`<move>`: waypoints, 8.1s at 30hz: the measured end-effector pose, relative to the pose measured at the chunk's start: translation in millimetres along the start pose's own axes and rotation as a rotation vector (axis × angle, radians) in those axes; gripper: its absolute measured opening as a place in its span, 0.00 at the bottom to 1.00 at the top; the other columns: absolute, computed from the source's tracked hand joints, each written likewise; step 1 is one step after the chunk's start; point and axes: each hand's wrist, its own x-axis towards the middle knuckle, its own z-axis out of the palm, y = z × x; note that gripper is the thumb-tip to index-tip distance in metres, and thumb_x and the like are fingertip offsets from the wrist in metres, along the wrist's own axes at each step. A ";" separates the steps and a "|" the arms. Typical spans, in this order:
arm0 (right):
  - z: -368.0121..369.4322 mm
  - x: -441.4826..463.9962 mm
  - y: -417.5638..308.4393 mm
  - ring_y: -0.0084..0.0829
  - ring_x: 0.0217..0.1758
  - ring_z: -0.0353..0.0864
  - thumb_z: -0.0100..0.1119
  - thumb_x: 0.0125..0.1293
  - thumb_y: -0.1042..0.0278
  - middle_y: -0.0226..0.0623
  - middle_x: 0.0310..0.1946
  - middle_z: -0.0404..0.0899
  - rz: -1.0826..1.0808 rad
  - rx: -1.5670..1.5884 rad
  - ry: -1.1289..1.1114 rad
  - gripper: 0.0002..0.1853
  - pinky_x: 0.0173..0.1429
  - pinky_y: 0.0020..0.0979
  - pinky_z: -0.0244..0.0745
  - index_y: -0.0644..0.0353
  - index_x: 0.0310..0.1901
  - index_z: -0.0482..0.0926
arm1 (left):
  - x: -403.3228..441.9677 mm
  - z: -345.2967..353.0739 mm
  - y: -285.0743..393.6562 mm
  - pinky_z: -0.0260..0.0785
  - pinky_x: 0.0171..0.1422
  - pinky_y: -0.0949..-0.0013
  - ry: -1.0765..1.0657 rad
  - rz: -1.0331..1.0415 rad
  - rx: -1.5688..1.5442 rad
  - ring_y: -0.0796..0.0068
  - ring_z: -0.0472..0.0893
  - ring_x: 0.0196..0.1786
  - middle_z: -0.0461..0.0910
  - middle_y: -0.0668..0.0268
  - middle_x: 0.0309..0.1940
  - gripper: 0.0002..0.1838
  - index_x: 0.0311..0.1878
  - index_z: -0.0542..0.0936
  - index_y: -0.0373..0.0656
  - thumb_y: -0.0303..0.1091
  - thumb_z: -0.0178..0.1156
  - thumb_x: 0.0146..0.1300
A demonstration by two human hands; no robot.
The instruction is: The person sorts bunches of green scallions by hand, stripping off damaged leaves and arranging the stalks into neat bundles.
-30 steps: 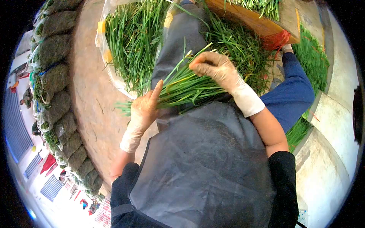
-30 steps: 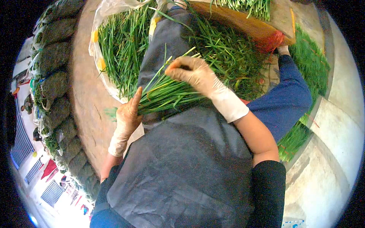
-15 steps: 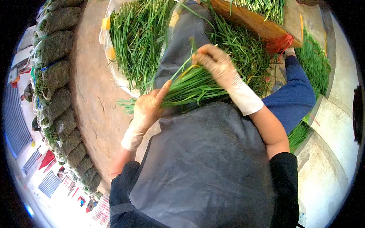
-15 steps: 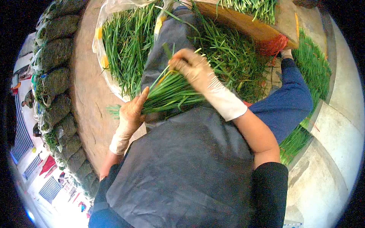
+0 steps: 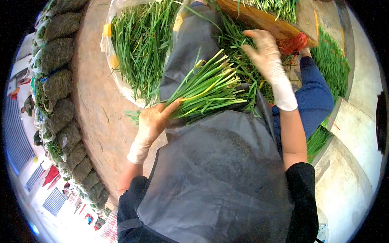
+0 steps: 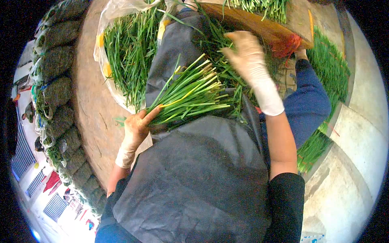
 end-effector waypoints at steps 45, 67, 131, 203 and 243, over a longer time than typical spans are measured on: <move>-16.0 -5.0 -61.0 0.18 0.39 0.77 0.66 0.60 0.53 0.25 0.37 0.82 0.498 1.081 -0.499 0.16 0.42 0.23 0.71 0.53 0.44 0.82 | -9.4 25.7 9.7 0.75 0.43 0.63 0.124 -0.253 -0.358 0.59 0.83 0.42 0.81 0.61 0.47 0.44 0.69 0.66 0.56 0.19 0.63 0.43; 8.1 -26.5 27.8 0.43 0.55 0.77 0.62 0.61 0.49 0.50 0.54 0.75 0.316 -0.083 -0.297 0.30 0.61 0.37 0.69 0.64 0.58 0.71 | -11.2 34.1 -2.5 0.74 0.51 0.63 0.069 -0.320 -0.462 0.57 0.81 0.51 0.79 0.57 0.52 0.44 0.68 0.67 0.58 0.16 0.60 0.44; -11.0 -44.3 46.6 0.43 0.52 0.78 0.52 0.66 0.42 0.49 0.43 0.80 0.337 0.090 -0.261 0.27 0.59 0.37 0.70 0.61 0.48 0.80 | -6.4 11.6 17.8 0.71 0.51 0.76 -0.176 -0.688 -1.266 0.81 0.78 0.44 0.80 0.68 0.48 0.36 0.67 0.69 0.41 0.19 0.64 0.51; -33.3 -31.9 -19.6 0.29 0.36 0.79 0.61 0.63 0.51 0.33 0.28 0.81 0.466 0.934 -0.092 0.18 0.46 0.30 0.72 0.61 0.34 0.82 | 2.9 -7.8 27.2 0.69 0.34 0.78 -0.450 -0.823 -1.574 0.82 0.77 0.30 0.81 0.69 0.32 0.22 0.49 0.78 0.39 0.30 0.72 0.49; -14.9 -38.8 -68.8 0.46 0.44 0.79 0.61 0.57 0.41 0.45 0.37 0.81 -0.016 0.593 -0.656 0.26 0.53 0.42 0.70 0.62 0.37 0.84 | 19.1 -15.6 29.6 0.59 0.68 0.71 -0.447 -0.677 -1.590 0.75 0.70 0.63 0.73 0.64 0.61 0.47 0.71 0.60 0.39 0.20 0.69 0.45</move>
